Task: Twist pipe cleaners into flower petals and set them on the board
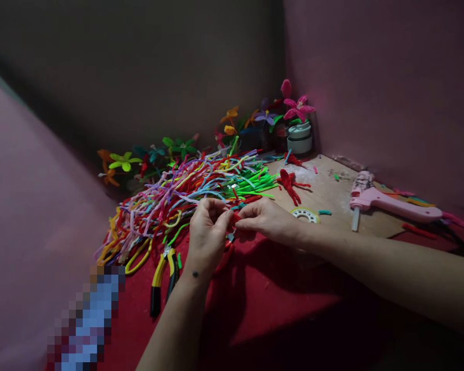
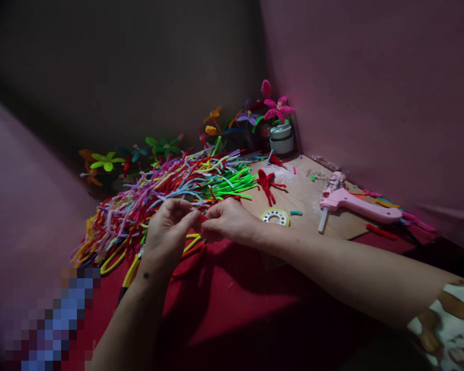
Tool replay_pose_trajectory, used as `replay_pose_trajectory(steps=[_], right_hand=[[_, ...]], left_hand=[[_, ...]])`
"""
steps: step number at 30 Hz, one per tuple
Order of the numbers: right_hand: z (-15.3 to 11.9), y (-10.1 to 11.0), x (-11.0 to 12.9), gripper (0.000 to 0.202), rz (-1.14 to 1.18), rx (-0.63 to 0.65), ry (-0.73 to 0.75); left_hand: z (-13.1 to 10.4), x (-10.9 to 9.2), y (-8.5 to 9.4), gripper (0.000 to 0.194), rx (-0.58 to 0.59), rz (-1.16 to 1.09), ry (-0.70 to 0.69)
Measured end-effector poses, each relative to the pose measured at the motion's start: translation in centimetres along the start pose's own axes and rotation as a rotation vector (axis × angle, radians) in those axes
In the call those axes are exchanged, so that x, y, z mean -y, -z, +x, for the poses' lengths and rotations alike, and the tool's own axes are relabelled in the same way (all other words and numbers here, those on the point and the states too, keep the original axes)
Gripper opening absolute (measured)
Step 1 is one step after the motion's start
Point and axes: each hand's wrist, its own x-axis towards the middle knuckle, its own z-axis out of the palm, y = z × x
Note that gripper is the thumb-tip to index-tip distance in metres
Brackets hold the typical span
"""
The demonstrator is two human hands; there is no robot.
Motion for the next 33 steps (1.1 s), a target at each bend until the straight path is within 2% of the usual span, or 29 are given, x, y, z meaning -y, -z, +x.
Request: replay_pose_trajectory(steps=[2, 5, 8, 11, 14, 17, 19, 24, 30, 33], right_hand=[[0.3, 0.1, -0.1, 0.014, 0.117, 0.027, -0.042], [0.4, 0.2, -0.2, 0.013, 0.139, -0.004, -0.052], [0.3, 0.2, -0.1, 0.014, 0.047, -0.067, -0.009], [0.0, 0.2, 0.1, 0.015, -0.098, -0.126, 0.077], [-0.1, 0.2, 0.2, 0.014, -0.104, -0.133, 0.085], [0.0, 0.2, 0.2, 0.014, 0.041, -0.094, 0.011], [0.0, 0.3, 0.2, 0.015, 0.163, -0.069, -0.033], [0.2, 0.5, 0.0, 0.023, 0.321, -0.03, -0.081], [0.4, 0.7, -0.4, 0.019, 0.288, -0.124, -0.088], [0.5, 0.6, -0.4, 0.017, 0.26, -0.134, -0.088]], left_hand=[[0.0, 0.0, 0.2, 0.015, 0.006, 0.028, -0.026], [0.0, 0.1, 0.7, 0.011, 0.055, 0.164, -0.084], [0.1, 0.2, 1.3, 0.013, 0.087, 0.349, -0.181], [0.2, 0.1, 1.7, 0.012, 0.072, 0.436, -0.262], [0.1, -0.2, 1.6, 0.01, 0.105, 0.359, -0.154], [0.1, -0.4, 1.1, 0.011, 0.127, 0.172, 0.017], [0.0, -0.2, 0.7, 0.013, 0.112, 0.058, 0.07], [-0.3, 0.2, -0.4, 0.013, 0.006, -0.012, 0.018], [-0.8, 0.1, -1.1, 0.009, -0.072, 0.061, -0.033], [-0.8, 0.2, -1.1, 0.009, -0.059, 0.116, -0.062]])
